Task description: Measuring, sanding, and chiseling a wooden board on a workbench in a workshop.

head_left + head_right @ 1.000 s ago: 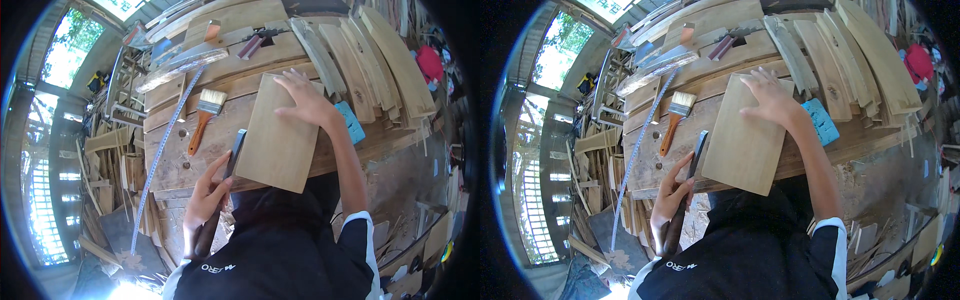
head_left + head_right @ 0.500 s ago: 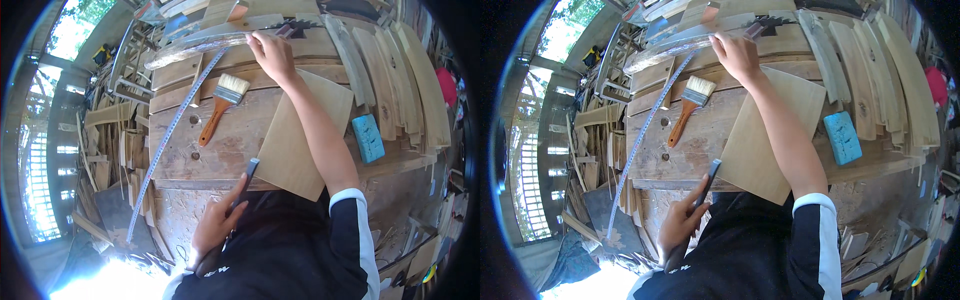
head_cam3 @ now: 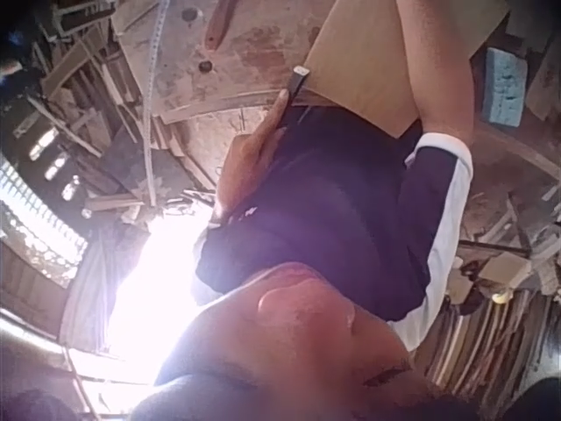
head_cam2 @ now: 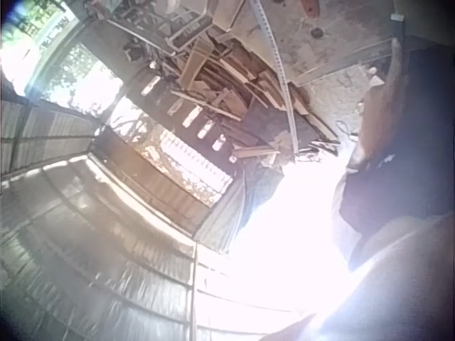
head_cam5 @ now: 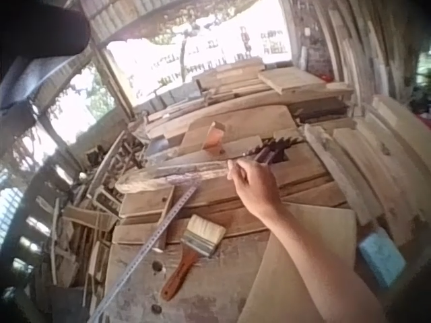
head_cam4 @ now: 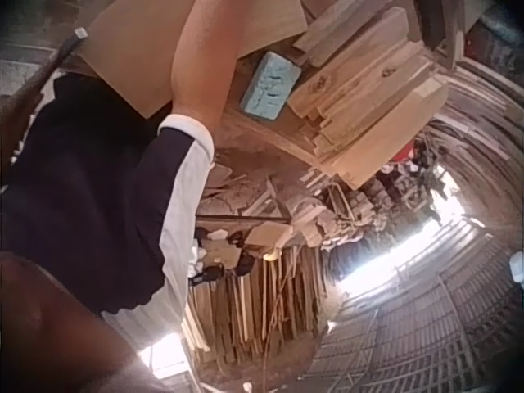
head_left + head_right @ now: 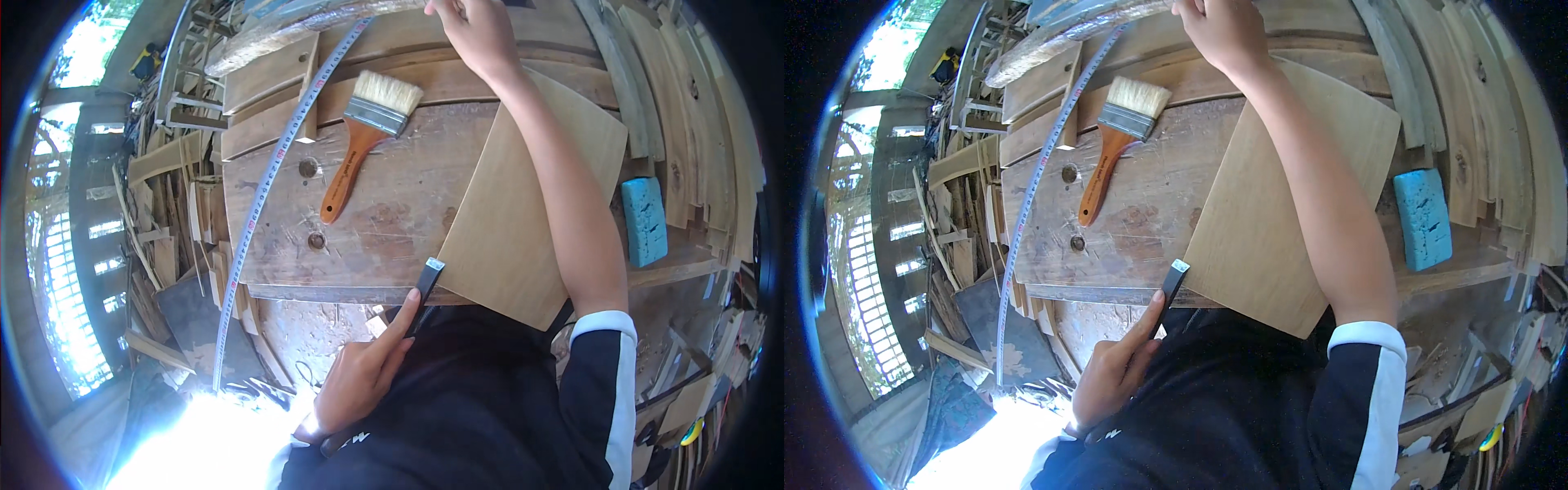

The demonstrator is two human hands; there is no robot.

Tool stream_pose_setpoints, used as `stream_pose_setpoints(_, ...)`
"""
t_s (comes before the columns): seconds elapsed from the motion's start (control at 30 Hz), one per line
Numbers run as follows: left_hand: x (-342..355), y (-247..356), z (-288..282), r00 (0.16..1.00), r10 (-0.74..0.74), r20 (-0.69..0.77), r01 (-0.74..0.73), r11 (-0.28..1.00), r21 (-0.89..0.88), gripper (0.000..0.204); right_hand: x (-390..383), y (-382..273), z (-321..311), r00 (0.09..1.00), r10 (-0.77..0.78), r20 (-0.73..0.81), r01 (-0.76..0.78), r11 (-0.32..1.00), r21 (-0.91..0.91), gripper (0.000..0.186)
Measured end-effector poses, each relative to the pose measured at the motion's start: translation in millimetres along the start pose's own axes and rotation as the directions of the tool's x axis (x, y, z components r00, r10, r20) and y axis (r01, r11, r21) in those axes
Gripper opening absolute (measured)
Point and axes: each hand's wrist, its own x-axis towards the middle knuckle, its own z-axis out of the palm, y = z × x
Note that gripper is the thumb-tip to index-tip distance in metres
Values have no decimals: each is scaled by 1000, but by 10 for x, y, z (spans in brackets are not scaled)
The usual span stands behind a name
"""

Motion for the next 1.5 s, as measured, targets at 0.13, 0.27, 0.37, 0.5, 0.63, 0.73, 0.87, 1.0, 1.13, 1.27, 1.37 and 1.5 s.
stream_pose_setpoints(0.13,12,45,-71,998,-41,39,41,999,-8,64,59,-53,-57,987,137,83,-141,989,36,38)
stream_pose_setpoints(0.27,13,36,-87,998,-49,45,49,999,-9,65,39,-86,-36,995,88,47,-90,996,25,39)
stream_pose_setpoints(0.37,49,91,-114,994,-85,69,86,996,-17,64,2,-45,-31,994,99,37,-100,995,6,38)
stream_pose_setpoints(0.5,56,102,-119,987,-129,98,130,992,0,62,-5,-41,-44,988,141,63,-137,989,-63,39)
stream_pose_setpoints(0.63,42,144,-128,984,-152,91,155,988,-29,62,-18,-59,-3,990,128,57,-122,987,-108,39)
stream_pose_setpoints(0.73,57,144,-128,978,-184,100,188,982,-33,62,-12,-50,-3,991,119,58,-110,985,-135,40)
stream_pose_setpoints(0.87,61,140,-116,984,-159,83,163,986,-38,61,-36,-72,-10,993,100,59,-91,986,-142,42)
stream_pose_setpoints(1.0,53,117,-99,984,-159,80,164,985,-58,61,-30,-97,-7,986,144,83,-128,977,-173,43)
stream_pose_setpoints(1.13,58,135,-91,980,-182,75,186,981,-60,60,-22,-99,-25,981,146,129,-118,972,-204,41)
stream_pose_setpoints(1.27,60,114,-64,987,-153,51,156,986,-66,60,-74,-54,32,992,68,106,-38,963,-266,36)
stream_pose_setpoints(1.37,63,121,-65,984,-169,60,173,982,-75,60,-87,11,74,985,76,152,-24,948,-316,30)
stream_pose_setpoints(1.5,57,93,-55,989,-142,44,146,986,-87,60,-77,10,113,980,83,180,-20,944,-329,27)
